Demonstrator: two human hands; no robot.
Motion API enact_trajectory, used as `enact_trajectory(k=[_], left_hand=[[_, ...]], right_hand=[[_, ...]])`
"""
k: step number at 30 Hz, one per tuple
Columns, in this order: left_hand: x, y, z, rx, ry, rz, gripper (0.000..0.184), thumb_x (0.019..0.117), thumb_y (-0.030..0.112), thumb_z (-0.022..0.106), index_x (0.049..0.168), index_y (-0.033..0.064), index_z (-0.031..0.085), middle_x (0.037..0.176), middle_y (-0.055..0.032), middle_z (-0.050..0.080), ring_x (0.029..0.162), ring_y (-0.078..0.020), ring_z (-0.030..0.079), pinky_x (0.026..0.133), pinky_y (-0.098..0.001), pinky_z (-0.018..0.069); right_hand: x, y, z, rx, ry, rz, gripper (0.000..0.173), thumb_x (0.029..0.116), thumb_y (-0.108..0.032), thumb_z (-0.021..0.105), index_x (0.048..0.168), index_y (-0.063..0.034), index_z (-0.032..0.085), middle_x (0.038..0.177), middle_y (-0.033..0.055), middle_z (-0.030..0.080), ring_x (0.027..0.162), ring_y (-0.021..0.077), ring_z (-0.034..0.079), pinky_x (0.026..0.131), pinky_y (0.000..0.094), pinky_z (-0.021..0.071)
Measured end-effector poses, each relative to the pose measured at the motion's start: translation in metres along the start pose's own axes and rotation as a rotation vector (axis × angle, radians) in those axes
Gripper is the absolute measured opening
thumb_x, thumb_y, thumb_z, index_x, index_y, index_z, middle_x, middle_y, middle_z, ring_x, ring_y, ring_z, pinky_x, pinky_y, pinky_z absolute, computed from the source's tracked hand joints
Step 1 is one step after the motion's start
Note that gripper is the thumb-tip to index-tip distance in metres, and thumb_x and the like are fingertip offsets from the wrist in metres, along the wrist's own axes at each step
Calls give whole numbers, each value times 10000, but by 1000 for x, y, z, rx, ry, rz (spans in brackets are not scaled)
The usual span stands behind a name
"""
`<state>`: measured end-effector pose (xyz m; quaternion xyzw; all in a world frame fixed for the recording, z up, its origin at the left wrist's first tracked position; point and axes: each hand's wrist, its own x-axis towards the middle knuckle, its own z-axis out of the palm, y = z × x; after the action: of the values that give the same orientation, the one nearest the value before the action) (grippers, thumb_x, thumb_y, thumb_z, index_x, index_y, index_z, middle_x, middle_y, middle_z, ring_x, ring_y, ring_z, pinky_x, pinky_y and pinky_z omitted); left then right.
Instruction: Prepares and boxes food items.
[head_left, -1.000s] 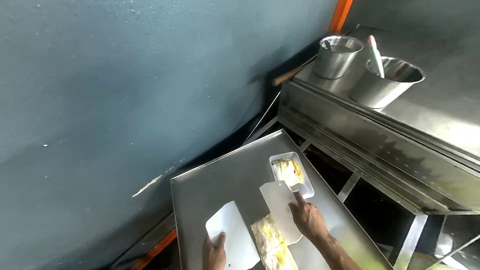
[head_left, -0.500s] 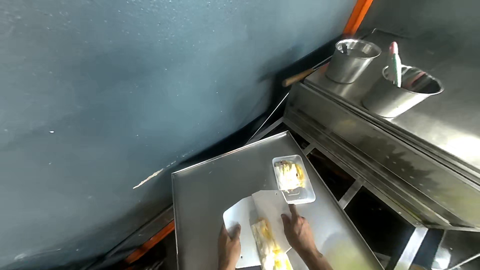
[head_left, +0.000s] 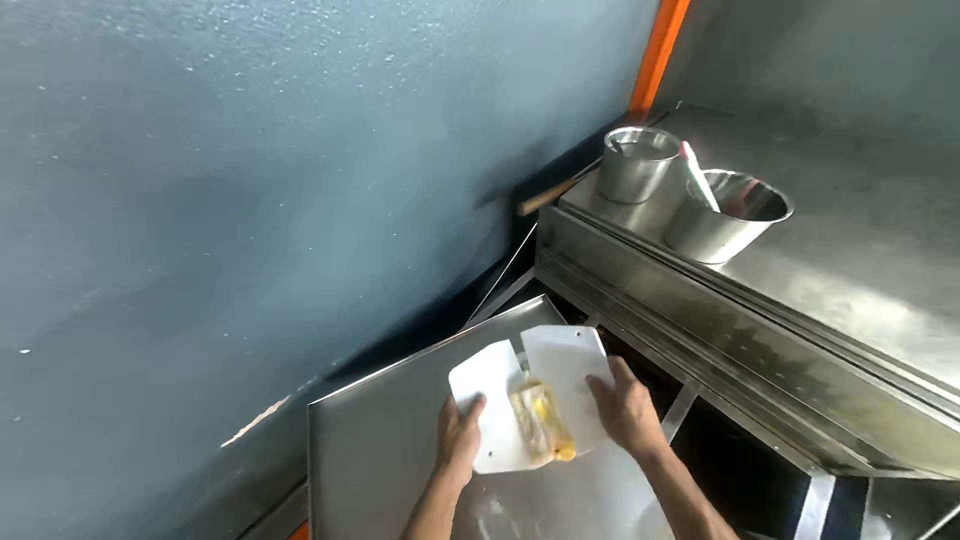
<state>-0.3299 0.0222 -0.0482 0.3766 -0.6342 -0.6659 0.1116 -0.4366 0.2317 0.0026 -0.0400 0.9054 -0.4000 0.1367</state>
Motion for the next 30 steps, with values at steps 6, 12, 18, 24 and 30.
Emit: enact_trajectory(k=[6, 12, 18, 24, 30], left_hand=[[43, 10, 65, 215, -9, 92, 468, 1021, 171, 628, 1412, -56, 504, 1325, -227, 622, 1257, -262, 599, 1093, -412, 469], [33, 28, 80, 543, 43, 50, 589, 1068, 267, 557, 1536, -43, 378, 1408, -234, 591, 1314, -303, 579, 1130, -428, 430], [19, 44, 87, 666, 73, 10, 587, 1088, 270, 499, 1558, -41, 334, 1273, -236, 662, 1207, -321, 645, 1061, -439, 484], [9, 55, 75, 668, 160, 35, 561, 1087, 265, 503, 1536, -43, 368, 1251, -243, 668, 1193, -339, 651, 1038, -461, 499], [3, 55, 92, 453, 129, 137, 591, 1059, 239, 569, 1526, -67, 372, 1280, -235, 659, 1209, -288, 643, 1068, -427, 482]], right_hand=[[47, 9, -6, -188, 85, 45, 389, 1071, -249, 524, 1412, -62, 547, 963, 210, 727, 938, 398, 718, 843, 563, 548], [47, 12, 12, -332, 105, 57, 404, 1087, -271, 470, 1435, -78, 544, 930, 205, 740, 909, 412, 731, 800, 551, 556], [42, 18, 25, -391, 227, -26, 372, 1070, -241, 488, 1363, -41, 601, 840, 192, 738, 797, 417, 737, 683, 552, 559], [41, 20, 30, -403, 303, -83, 344, 1057, -211, 513, 1317, -18, 628, 813, 192, 737, 730, 415, 734, 617, 547, 556], [40, 20, 36, -405, 359, -156, 306, 1036, -180, 529, 1243, 0, 664, 792, 188, 734, 668, 410, 725, 552, 537, 544]])
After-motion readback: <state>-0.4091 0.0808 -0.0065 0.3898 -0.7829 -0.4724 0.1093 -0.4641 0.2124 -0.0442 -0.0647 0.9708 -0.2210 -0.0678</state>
